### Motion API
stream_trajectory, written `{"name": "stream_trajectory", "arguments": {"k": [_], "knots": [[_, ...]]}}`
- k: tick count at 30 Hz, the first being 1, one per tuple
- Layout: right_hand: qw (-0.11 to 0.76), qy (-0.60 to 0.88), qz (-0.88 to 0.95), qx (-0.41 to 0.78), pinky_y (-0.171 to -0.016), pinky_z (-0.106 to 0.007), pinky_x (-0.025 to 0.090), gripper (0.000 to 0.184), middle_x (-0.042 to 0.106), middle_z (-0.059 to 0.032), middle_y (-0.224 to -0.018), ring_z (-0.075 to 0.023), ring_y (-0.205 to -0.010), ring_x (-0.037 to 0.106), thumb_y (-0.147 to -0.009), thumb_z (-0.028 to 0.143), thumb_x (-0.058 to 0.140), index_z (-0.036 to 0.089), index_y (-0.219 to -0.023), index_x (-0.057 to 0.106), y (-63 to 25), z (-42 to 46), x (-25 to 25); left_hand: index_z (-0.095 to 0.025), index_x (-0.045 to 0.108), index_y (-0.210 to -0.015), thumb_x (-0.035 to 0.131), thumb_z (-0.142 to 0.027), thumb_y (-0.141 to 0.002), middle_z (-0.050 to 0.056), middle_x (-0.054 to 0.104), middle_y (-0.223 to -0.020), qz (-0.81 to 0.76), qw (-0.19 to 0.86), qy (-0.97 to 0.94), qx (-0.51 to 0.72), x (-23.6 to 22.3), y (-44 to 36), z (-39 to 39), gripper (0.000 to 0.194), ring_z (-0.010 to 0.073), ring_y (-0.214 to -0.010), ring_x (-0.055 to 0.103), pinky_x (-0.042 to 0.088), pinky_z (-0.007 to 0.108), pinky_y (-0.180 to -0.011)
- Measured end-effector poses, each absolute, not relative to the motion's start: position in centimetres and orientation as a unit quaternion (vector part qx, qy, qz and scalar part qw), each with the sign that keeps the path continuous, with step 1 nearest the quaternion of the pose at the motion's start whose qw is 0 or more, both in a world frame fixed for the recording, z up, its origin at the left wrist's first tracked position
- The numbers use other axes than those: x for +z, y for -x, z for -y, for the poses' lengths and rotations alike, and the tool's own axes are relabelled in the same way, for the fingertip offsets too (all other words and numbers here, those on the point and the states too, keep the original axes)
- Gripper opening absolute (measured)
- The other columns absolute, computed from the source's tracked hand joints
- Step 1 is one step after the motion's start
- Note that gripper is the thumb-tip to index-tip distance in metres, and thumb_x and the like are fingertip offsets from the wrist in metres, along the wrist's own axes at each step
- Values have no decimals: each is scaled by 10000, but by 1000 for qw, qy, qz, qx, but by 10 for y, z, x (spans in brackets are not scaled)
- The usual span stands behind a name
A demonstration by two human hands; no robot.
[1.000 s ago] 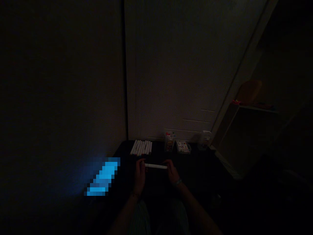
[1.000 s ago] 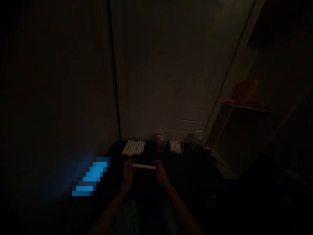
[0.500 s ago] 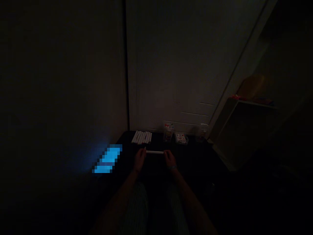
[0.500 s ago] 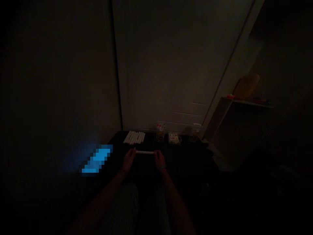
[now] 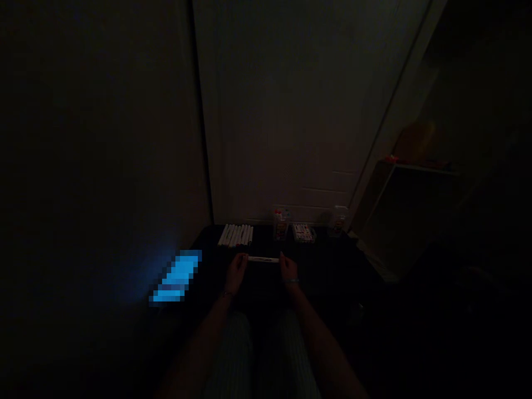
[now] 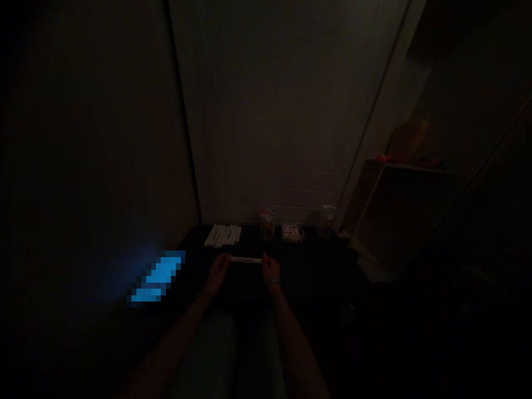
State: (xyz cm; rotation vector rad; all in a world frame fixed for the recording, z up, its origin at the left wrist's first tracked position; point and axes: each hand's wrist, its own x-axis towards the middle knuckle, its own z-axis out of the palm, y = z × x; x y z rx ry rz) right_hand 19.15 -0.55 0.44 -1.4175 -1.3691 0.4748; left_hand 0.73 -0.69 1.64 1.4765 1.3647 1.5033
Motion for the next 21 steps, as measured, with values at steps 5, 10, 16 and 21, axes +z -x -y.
{"name": "stream_trajectory", "arguments": {"k": [5, 10, 16, 21], "knots": [[525, 606, 563, 199, -416, -190, 231, 543, 382, 24, -439, -69, -432, 338, -799, 529, 265, 149, -457, 448, -192, 5, 5, -178, 559, -821, 444, -503, -716, 5, 586, -760, -509, 296, -574, 569, 16, -7, 5, 361, 144, -737, 527, 406, 259, -706], [525, 590, 576, 213, -444, -175, 289, 498, 473, 17, -518, -82, -493, 413, -807, 509, 264, 156, -569, 521, -190, 8, 9, -174, 553, -815, 432, -507, -723, -6, 573, -712, -530, 279, -564, 568, 19, -7, 8, 366, 135, -692, 519, 403, 243, -653], [504, 590, 603, 184, -500, -166, 318, 421, 491, 36, -553, -78, -522, 430, -805, 498, 318, 176, -630, 525, -189, 9, 6, -184, 550, -844, 417, -484, -741, -18, 545, -660, -528, 282, -567, 566, 19, -6, 9, 344, 116, -616, 497, 391, 227, -608], [496, 593, 609, 176, -512, -175, 321, 394, 518, 31, -580, -89, -532, 460, -820, 483, 313, 184, -690, 533, -191, 8, 3, -186, 545, -871, 414, -465, -751, -15, 550, -683, -521, 278, -578, 564, 19, -7, 9, 331, 119, -636, 507, 393, 232, -626]]}}
